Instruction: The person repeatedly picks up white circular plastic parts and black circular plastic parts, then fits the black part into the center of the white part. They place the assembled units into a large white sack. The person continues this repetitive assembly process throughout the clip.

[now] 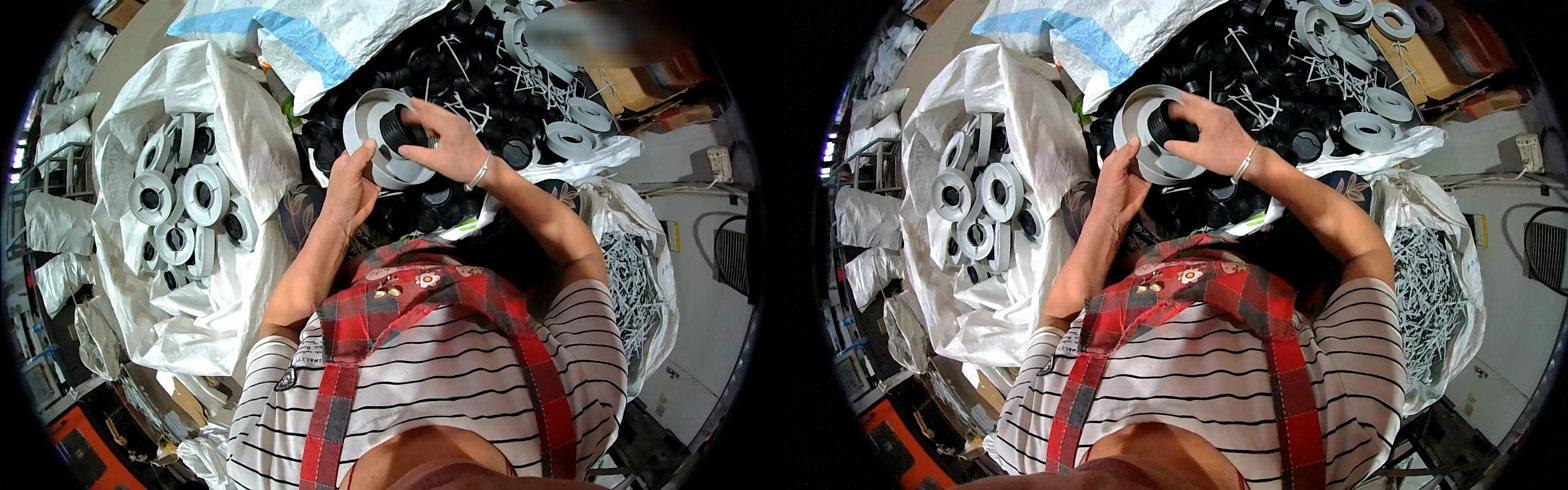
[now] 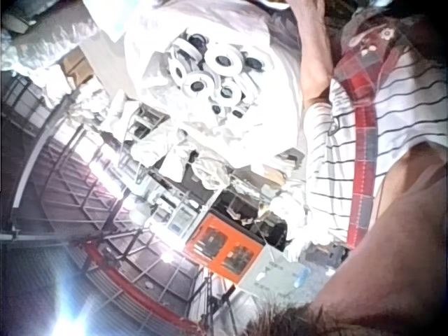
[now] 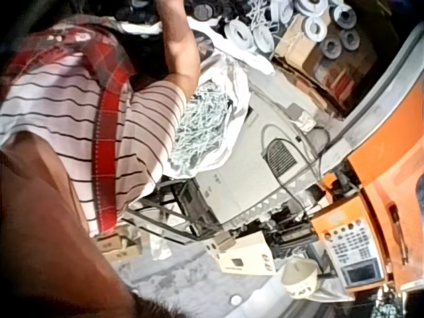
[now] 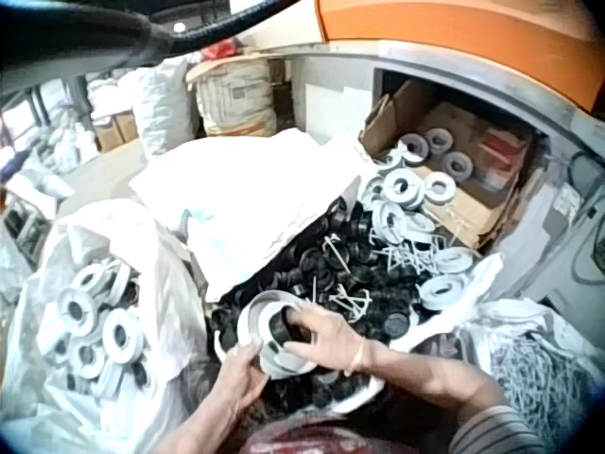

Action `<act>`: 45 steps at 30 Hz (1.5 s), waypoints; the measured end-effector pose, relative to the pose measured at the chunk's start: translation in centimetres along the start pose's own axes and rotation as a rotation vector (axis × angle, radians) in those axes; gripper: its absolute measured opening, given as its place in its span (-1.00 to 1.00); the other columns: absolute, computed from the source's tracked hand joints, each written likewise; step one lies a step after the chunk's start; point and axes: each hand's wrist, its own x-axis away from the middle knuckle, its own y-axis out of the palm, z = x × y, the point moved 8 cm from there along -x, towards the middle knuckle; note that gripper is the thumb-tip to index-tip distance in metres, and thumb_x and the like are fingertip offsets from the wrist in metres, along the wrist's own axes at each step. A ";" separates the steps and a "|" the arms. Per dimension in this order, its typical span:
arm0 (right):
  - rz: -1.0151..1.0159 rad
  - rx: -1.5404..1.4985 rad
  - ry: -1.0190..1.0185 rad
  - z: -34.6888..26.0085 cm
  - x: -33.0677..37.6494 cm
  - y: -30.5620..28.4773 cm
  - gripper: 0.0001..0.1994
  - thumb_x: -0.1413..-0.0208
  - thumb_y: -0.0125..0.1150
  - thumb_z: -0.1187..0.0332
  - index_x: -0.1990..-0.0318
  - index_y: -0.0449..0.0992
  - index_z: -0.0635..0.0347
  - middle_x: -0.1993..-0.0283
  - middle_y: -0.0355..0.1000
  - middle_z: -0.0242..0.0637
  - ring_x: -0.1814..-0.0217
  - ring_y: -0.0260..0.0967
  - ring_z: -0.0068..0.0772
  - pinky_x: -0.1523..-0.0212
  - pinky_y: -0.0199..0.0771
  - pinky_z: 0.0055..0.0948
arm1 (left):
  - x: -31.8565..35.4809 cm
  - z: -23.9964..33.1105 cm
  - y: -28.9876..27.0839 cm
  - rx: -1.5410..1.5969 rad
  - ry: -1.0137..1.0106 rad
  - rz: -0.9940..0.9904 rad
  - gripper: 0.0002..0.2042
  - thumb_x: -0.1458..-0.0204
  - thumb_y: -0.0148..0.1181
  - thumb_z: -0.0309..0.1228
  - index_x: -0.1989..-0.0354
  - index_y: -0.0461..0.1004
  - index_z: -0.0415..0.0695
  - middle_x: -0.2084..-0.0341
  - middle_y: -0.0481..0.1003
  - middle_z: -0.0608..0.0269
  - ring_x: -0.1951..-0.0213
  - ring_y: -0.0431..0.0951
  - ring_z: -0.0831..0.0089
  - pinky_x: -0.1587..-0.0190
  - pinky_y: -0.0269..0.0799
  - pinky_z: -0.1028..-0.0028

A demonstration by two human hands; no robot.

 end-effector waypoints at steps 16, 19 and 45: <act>-0.381 0.273 -0.422 -6.0 2.0 1.2 -0.25 0.47 0.40 0.47 -0.03 0.17 0.24 0.03 0.18 -0.11 -0.06 0.12 -0.02 -0.03 0.30 -0.27 | 4.2 1.6 1.2 -0.187 -0.165 -0.169 -0.66 -0.08 0.08 -0.36 0.06 0.32 -0.36 0.18 0.46 0.13 0.18 0.50 0.41 0.07 0.42 0.40; -0.181 0.019 -0.257 -3.5 1.4 1.0 -0.28 0.45 0.35 0.49 -0.03 0.19 0.23 0.03 0.20 -0.09 -0.08 0.11 0.00 -0.09 0.21 -0.27 | 4.3 1.5 1.5 -0.209 -0.026 -0.118 -0.67 -0.08 0.08 -0.39 0.05 0.31 -0.35 0.17 0.46 0.13 0.19 0.50 0.41 0.07 0.42 0.40; -0.192 0.113 -0.025 0.1 2.3 3.2 -0.23 0.43 0.49 0.20 -0.02 0.26 0.30 0.06 0.30 0.04 0.01 0.29 -0.05 -0.04 0.28 -0.27 | 2.7 0.5 0.6 -0.282 -0.150 -0.094 -0.65 -0.07 0.08 -0.42 0.00 0.28 -0.31 0.13 0.45 0.15 0.14 0.48 0.43 0.07 0.39 0.41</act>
